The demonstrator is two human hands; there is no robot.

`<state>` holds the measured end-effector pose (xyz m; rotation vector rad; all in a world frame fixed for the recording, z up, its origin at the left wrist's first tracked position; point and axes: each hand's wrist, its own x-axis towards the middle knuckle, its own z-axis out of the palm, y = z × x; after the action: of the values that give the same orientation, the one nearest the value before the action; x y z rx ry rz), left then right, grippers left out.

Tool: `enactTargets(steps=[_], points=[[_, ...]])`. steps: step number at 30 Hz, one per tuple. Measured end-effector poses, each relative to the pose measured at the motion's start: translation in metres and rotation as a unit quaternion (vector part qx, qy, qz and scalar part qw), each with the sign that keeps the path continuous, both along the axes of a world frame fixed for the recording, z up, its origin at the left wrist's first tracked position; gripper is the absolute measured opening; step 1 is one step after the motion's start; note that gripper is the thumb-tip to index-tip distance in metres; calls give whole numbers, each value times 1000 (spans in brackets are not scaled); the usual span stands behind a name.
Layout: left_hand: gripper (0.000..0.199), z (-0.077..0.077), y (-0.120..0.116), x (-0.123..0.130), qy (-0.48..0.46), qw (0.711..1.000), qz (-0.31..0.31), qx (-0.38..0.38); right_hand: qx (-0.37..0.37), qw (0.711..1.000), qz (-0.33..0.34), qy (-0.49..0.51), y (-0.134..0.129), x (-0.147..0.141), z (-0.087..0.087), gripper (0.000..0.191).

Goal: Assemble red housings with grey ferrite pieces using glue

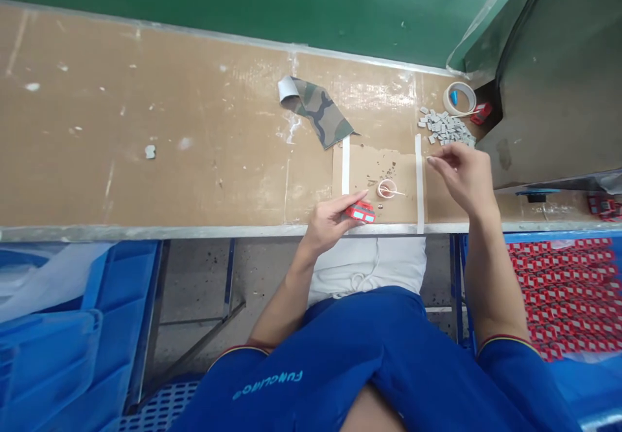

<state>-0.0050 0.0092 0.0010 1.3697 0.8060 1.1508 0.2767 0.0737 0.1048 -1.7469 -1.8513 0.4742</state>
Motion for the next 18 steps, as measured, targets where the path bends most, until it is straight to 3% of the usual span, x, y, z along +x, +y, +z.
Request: enactTargets(steps=[3,6,11,18], points=[[50,-1,-3,1,-56,996,-21,-70,8,989,54,137,-50,-32,6,7],[46,0,-5,0,-70,992,-33,-99,-9,975,125,185,-76,-61,-3,6],[42,2,-4,-2,-22,997,-12,-74,-33,966,160,199,-74,-77,-24,9],[43,-1,-4,-3,16,998,-7,-55,-35,965,163,200,-73,-76,-29,11]])
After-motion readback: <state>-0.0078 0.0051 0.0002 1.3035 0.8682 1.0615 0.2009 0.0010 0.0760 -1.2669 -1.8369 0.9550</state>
